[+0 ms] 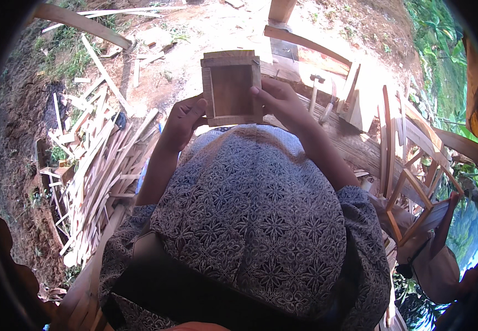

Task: The person assembles a small wooden box by hand, using a hammer to tap the joints together. They repeatedly adjust the box orientation and tap different sides to secure the pieces.

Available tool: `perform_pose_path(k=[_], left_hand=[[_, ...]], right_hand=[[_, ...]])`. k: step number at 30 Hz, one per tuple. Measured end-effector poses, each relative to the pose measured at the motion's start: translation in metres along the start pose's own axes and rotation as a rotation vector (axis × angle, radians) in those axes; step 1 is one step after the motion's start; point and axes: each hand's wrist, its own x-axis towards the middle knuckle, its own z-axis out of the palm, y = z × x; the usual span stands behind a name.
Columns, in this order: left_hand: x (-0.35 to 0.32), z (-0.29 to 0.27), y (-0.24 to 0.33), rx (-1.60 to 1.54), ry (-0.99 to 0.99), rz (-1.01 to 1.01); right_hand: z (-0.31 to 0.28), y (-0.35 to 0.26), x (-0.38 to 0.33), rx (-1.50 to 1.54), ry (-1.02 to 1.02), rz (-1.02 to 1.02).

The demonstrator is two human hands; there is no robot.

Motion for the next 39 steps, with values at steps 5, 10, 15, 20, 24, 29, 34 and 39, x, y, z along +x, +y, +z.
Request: perform_pose_path(k=[5, 10, 15, 20, 24, 29, 34, 39], left_hand=[[0.003, 0.002, -0.001, -0.039, 0.044, 0.003], [0.007, -0.004, -0.002, -0.053, 0.055, -0.026], [0.013, -0.006, -0.004, -0.043, 0.065, -0.018], [0.017, 0.003, 0.009, -0.111, 0.057, -0.041], [0.016, 0.005, 0.015, -0.319, -0.008, -0.075], [0.011, 0.007, 0.017, -0.102, -0.039, -0.038], [0.007, 0.007, 0.017, -0.096, -0.060, -0.023], [0.005, 0.004, 0.012, -0.090, -0.083, -0.006]], right_hand=[[-0.001, 0.000, 0.003, 0.026, -0.003, 0.001], [0.003, 0.000, 0.001, 0.082, 0.032, -0.008], [0.003, -0.003, -0.001, 0.060, 0.015, -0.066], [0.004, -0.009, -0.004, 0.082, 0.057, -0.071], [-0.001, -0.003, -0.006, 0.159, 0.058, -0.054], [-0.006, 0.002, -0.008, 0.199, -0.006, -0.051], [0.001, -0.007, -0.013, 0.177, 0.019, -0.059], [0.000, -0.004, -0.014, 0.163, 0.019, -0.069]])
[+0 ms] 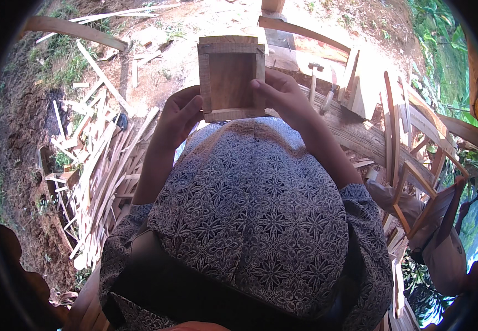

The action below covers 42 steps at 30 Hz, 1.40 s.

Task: The person assembles a small wooden box by hand, using a hammer to tap the joints together. They repeatedly adjust the box orientation and tap different sides to secure the pieces.

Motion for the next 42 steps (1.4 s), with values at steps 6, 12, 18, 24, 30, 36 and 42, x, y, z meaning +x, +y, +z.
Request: perform_pose_path(k=[6, 12, 18, 24, 30, 36, 42], left_hand=[[-0.002, 0.009, 0.001, -0.029, 0.096, -0.033], [-0.004, 0.023, 0.012, 0.362, 0.199, 0.324], [0.003, -0.002, 0.022, 1.532, -0.004, 0.854], [0.000, 0.000, 0.000, 0.447, 0.262, 0.227], [0.002, -0.002, -0.014, 0.301, 0.277, 0.059], [0.010, -0.019, -0.038, 0.214, 0.219, -0.092], [0.024, -0.021, -0.076, 0.275, 0.201, -0.167]], right_hand=[[0.003, -0.003, -0.003, -0.018, 0.013, 0.024], [-0.007, 0.016, -0.001, 0.066, 0.034, 0.042], [0.030, -0.017, -0.011, 0.189, 0.188, 0.264], [-0.015, 0.025, 0.004, -0.032, 0.162, 0.196], [0.015, 0.018, 0.003, -0.104, 0.107, 0.015], [0.002, 0.035, 0.007, -0.171, 0.137, 0.036], [-0.019, 0.067, 0.022, -0.231, 0.193, 0.241]])
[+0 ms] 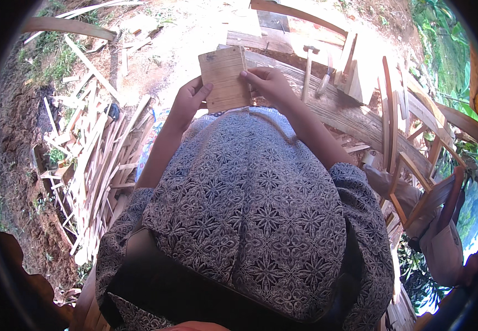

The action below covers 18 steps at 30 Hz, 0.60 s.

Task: The person assembles a small wooden box by hand, using a hammer to tap the joints together. They repeatedly adjust the box orientation and tap different sides to secure the pieces.

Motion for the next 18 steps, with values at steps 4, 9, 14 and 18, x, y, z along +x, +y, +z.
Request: perform_pose_path(k=[4, 9, 14, 18], left_hand=[[0.025, -0.006, -0.046, -0.199, -0.018, -0.195], [0.041, -0.006, -0.067, -0.562, -0.073, -0.326], [0.033, -0.011, -0.069, -0.753, -0.235, -0.349], [0.031, -0.015, -0.072, -0.794, -0.239, -0.313]], right_hand=[[-0.022, 0.027, 0.031, -0.091, 0.088, 0.178], [-0.065, 0.030, 0.068, -0.155, 0.145, 0.148], [-0.096, 0.026, 0.092, -0.151, 0.225, 0.104], [-0.112, 0.021, 0.123, -0.206, 0.441, -0.026]])
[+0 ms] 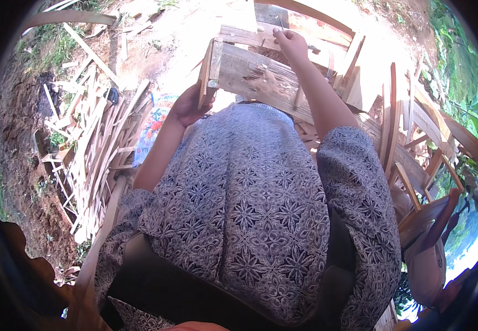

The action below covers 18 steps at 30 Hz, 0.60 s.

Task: The person assembles a small wooden box by hand, using a hammer to tap the joints together. They repeatedly adjust the box orientation and tap different sides to secure the pieces.

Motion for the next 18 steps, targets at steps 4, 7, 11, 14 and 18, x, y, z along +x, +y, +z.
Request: perform_pose_path(k=[4, 7, 11, 14, 18], left_hand=[[0.007, 0.033, 0.001, 0.121, 0.398, 0.111], [0.013, 0.007, -0.009, 0.390, 0.510, 0.151], [0.037, -0.009, -0.036, 0.514, 0.687, 0.287], [0.017, -0.014, -0.036, 0.599, 0.821, 0.223], [0.019, -0.018, -0.042, 0.892, 1.014, 0.198]], right_hand=[[-0.013, 0.013, 0.072, -0.228, 0.171, -0.175], [-0.002, 0.009, 0.094, -0.455, 0.043, -0.099], [-0.001, 0.018, 0.128, -0.666, -0.047, -0.036], [0.014, 0.037, 0.119, -0.790, 0.031, -0.129], [0.023, 0.027, 0.114, -0.822, -0.046, -0.014]])
